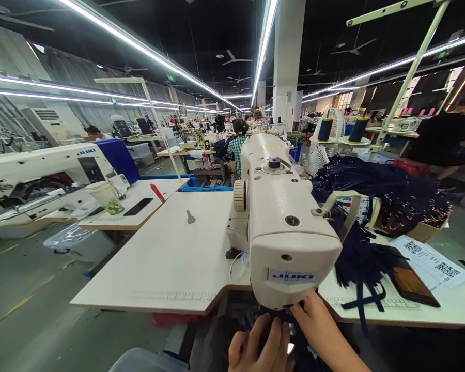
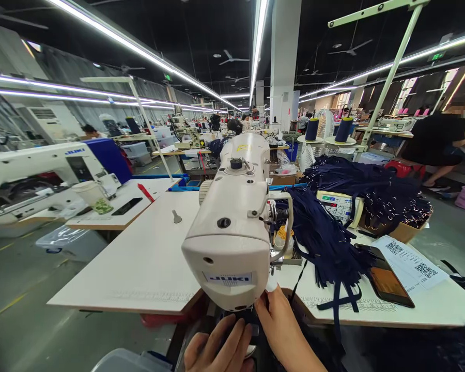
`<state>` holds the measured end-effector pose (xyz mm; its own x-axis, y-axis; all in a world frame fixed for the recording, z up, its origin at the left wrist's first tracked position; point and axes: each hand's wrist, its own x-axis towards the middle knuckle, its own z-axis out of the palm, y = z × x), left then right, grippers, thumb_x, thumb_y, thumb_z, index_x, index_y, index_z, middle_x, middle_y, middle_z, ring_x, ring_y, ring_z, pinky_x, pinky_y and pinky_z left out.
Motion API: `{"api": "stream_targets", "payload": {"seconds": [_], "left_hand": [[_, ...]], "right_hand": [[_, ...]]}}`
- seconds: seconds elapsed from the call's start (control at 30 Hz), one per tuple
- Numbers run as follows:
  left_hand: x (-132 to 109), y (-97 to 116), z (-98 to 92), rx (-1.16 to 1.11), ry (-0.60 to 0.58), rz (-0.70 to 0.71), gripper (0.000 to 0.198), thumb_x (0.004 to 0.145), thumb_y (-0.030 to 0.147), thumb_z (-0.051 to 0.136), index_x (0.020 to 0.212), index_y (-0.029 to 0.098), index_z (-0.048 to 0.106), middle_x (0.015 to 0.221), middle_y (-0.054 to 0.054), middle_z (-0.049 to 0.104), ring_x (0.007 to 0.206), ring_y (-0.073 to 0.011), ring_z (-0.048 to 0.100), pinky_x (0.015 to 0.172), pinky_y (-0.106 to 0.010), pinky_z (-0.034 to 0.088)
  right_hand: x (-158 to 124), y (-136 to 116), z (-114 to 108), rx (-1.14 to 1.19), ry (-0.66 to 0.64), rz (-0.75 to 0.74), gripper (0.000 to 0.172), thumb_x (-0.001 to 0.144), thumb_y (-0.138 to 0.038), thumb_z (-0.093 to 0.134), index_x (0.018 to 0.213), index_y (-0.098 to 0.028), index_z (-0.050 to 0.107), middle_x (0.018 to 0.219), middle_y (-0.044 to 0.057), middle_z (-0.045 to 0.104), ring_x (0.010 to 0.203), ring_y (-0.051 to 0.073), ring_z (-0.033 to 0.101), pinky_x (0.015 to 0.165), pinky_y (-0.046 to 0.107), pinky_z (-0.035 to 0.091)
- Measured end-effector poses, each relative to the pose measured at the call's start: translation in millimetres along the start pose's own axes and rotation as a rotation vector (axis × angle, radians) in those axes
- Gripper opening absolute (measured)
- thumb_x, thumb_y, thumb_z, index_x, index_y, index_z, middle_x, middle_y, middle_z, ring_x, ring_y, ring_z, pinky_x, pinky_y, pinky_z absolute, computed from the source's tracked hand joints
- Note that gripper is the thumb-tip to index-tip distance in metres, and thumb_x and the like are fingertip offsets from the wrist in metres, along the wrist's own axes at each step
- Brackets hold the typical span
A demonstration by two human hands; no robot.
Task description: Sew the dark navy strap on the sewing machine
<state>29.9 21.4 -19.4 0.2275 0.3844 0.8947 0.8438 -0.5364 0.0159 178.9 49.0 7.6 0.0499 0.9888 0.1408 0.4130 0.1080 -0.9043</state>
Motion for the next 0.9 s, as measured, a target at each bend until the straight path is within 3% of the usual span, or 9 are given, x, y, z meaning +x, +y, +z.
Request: {"api": "stream_targets", "payload": {"seconds": [0.17,0.33,0.7,0.9], "left_hand": [[5,1,2.8,0.010,0.021,-0.037,0.045,0.104,0.037,0.026,0.093,0.026,0.069,0.085,0.009,0.076,0.081,-0.0113,0.068,0.073,-0.036,0.034],[6,3,5.1,0.015,-0.006,-0.052,0.046,0.104,0.039,0.026,0.095,0.025,0.068,0.087,0.009,0.076,0.082,-0.0131,0.068,0.074,-0.037,0.034],[6,7,7.7,0.046,0.037,-0.053,0.043,0.103,0.035,0.027,0.097,0.024,0.069,0.085,0.008,0.076,0.081,-0.0131,0.068,0.072,-0.037,0.033],[4,6,8.9,0.054,0.041,-0.064,0.045,0.103,0.037,0.026,0.097,0.024,0.069,0.085,0.008,0.076,0.082,-0.0128,0.068,0.073,-0.036,0.033]], "right_hand": [[14,5,3,-0.050,0.020,-0.057,0.038,0.077,-0.031,0.043,0.101,-0.020,0.070,0.099,0.013,0.075,0.096,0.034,0.067,0.085,0.051,0.052],[18,14,6,-0.055,0.082,-0.092,0.029,0.079,-0.032,0.048,0.086,-0.021,0.074,0.098,0.013,0.077,0.095,0.033,0.067,0.082,0.048,0.054],[22,31,12,-0.052,0.117,-0.153,0.026,0.077,-0.019,0.054,0.093,-0.025,0.073,0.092,0.009,0.077,0.084,0.032,0.069,0.070,0.041,0.056],[23,35,13,-0.080,0.111,-0.154,0.026,0.080,-0.018,0.055,0.096,-0.025,0.073,0.091,0.009,0.077,0.083,0.031,0.069,0.071,0.039,0.056]]}}
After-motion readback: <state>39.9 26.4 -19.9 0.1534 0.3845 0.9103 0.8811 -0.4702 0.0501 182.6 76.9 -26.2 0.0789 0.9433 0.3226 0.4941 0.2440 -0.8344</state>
